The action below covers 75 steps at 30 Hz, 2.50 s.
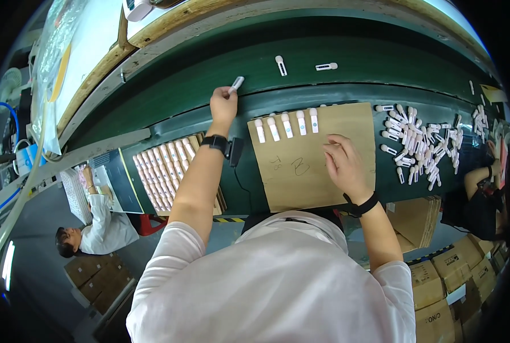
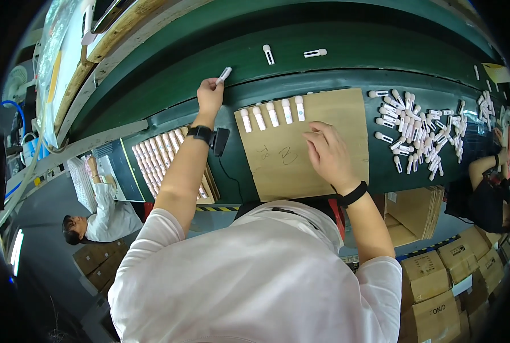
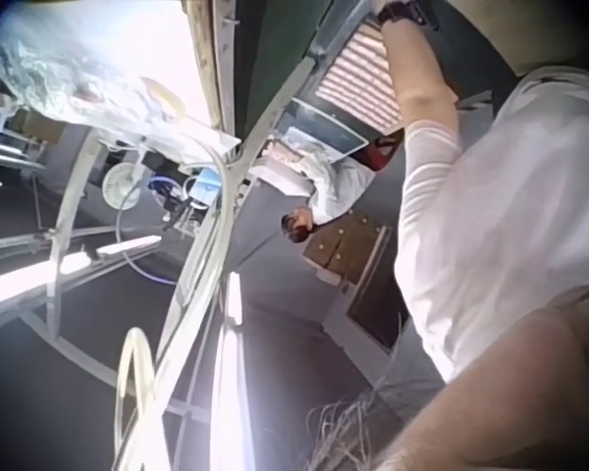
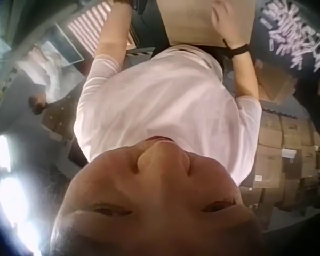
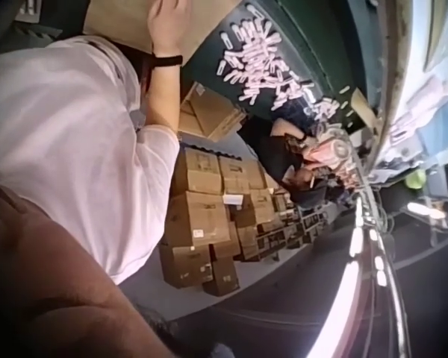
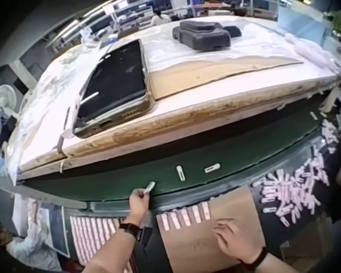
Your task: The person picks up a white and pink electronic device, turns it over, and presses its buttons before placing it onto a cardboard sheet. They then move a larger cardboard piece from a box to the table and continue testing and placing more devices onto the sheet.
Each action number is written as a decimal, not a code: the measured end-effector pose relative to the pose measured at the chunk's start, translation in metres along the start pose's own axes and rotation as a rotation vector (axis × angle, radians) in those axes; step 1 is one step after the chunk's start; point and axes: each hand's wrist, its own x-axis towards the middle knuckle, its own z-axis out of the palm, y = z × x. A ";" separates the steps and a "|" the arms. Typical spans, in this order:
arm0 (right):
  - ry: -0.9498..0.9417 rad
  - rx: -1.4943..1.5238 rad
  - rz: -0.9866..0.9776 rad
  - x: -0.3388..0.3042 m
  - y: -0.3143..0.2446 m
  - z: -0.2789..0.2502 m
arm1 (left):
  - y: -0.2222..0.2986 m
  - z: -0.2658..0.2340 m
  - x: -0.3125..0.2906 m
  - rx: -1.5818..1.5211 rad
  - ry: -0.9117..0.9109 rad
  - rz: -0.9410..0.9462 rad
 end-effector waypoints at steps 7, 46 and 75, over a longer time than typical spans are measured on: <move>0.175 0.301 0.104 0.028 -0.052 -0.017 | 0.107 -0.048 -0.109 -0.440 -0.380 0.142; 0.155 0.593 -0.045 0.020 -0.113 -0.062 | 0.191 -0.112 -0.207 -0.523 -0.388 0.528; 0.036 -0.157 0.570 0.041 0.063 0.051 | 0.006 -0.028 -0.046 -0.145 -0.028 0.163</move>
